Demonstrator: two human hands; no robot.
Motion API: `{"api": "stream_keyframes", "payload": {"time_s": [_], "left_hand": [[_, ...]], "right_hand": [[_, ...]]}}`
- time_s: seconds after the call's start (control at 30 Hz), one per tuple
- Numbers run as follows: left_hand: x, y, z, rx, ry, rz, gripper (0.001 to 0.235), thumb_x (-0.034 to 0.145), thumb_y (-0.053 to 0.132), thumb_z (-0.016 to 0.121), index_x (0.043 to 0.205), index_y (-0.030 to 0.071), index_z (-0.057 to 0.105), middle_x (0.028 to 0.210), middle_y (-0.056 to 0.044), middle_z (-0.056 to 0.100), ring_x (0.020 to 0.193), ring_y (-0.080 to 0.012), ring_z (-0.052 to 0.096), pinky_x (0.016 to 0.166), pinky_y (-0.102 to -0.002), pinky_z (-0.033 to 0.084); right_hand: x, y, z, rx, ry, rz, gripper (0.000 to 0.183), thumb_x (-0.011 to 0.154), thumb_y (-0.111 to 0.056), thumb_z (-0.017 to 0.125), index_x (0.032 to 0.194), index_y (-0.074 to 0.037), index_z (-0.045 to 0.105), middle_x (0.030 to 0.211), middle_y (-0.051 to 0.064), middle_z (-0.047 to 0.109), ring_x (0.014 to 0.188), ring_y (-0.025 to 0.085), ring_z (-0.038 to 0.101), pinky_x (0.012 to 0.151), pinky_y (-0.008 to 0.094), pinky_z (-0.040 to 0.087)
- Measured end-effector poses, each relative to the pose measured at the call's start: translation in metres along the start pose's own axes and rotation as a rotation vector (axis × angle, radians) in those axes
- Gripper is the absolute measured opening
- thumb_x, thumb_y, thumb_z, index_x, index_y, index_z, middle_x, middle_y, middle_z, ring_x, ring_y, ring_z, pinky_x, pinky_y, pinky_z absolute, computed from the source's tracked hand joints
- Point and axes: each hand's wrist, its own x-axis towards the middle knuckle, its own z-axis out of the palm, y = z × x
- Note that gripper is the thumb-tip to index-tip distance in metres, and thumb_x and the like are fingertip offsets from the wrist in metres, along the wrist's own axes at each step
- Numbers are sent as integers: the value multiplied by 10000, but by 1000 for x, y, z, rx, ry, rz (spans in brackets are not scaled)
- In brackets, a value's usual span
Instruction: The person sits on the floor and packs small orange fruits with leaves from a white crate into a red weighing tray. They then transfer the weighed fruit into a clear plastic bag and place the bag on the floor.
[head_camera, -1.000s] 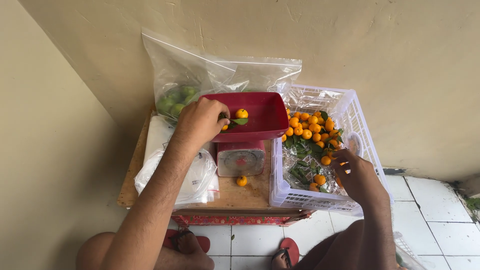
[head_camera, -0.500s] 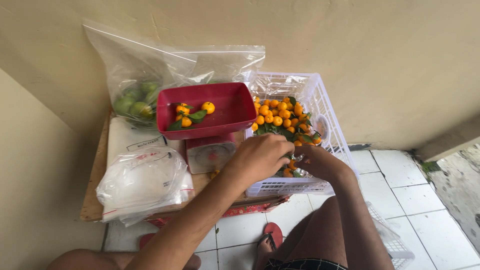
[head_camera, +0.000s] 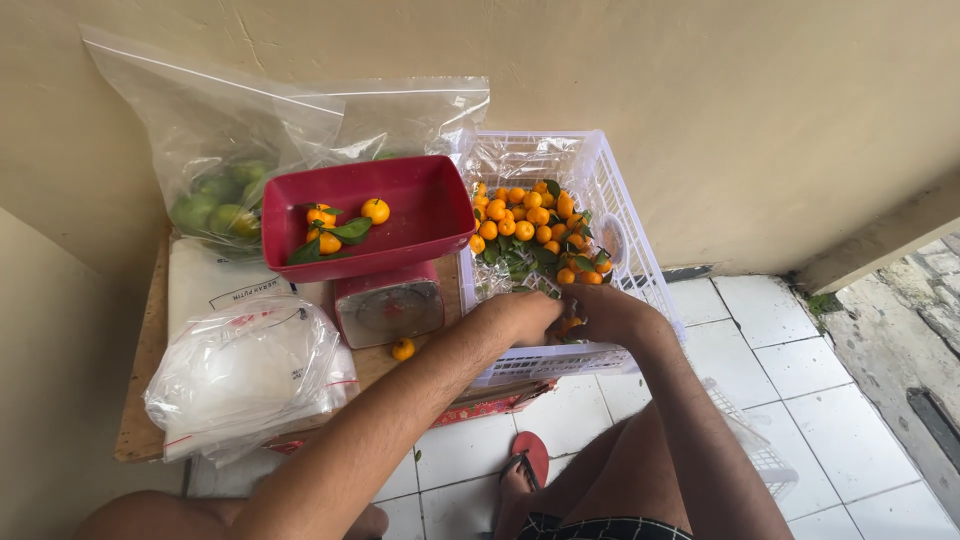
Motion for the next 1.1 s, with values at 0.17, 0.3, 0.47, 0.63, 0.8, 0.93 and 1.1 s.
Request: {"api": "stream_keyframes", "payload": {"time_s": [0.17, 0.3, 0.47, 0.63, 0.8, 0.93, 1.1], "left_hand": [[47, -28, 50, 32, -55, 103, 212, 870, 273, 726, 946, 81, 775, 947, -149, 779, 975, -347, 765, 813, -479, 642], [26, -15, 28, 43, -115, 143, 224, 897, 195, 680, 1008, 23, 770, 1024, -199, 775, 1034, -363, 749, 869, -471, 631], [-10, 3, -10, -12, 19, 125, 260, 848, 257, 754, 1016, 59, 767, 981, -171, 777, 989, -363, 761, 817, -486, 643], [-53, 19, -59, -129, 229, 62, 245, 937, 188, 698, 1123, 34, 737, 1077, -197, 762, 1038, -379, 744, 880, -484, 621], [-112, 21, -87, -170, 415, 81, 271, 963, 65, 662, 1229, 16, 667, 1179, -199, 713, 1063, -372, 729, 876, -454, 616], [-183, 20, -97, -334, 550, 101, 376, 978, 70, 614, 1347, 15, 574, 1213, -253, 677, 1114, -418, 699, 893, -475, 593], [-250, -8, -85, -408, 805, 123, 522, 926, 39, 635, 1441, 25, 548, 1193, -279, 700, 1127, -470, 673, 953, -564, 544]], "right_hand": [[16, 26, 14, -49, 48, 44, 500, 867, -406, 793, 1276, -142, 680, 1133, 182, 766, 1146, 368, 718, 945, 467, 592], [16, 30, 23, -33, 82, 93, 379, 913, -317, 729, 1262, -169, 722, 1163, 200, 753, 1131, 381, 722, 938, 466, 597], [32, 44, 32, -7, 192, 106, 360, 937, -358, 697, 1265, -211, 718, 1228, 220, 703, 1136, 407, 708, 934, 495, 596], [16, 39, 20, -18, 318, 142, 332, 943, -326, 666, 1269, -276, 701, 1240, 216, 661, 1127, 428, 700, 935, 507, 584], [-7, 26, 9, 91, 452, 69, 280, 931, -275, 668, 1211, -276, 687, 1176, 241, 648, 1073, 468, 703, 929, 522, 575], [-19, 16, 3, 242, 581, -93, 356, 923, -116, 685, 1272, -183, 651, 1092, 281, 674, 978, 465, 735, 841, 510, 610], [-43, -29, -7, 380, 728, -214, 292, 966, -71, 683, 1246, -48, 602, 1096, 297, 689, 992, 465, 726, 804, 512, 614]]}}
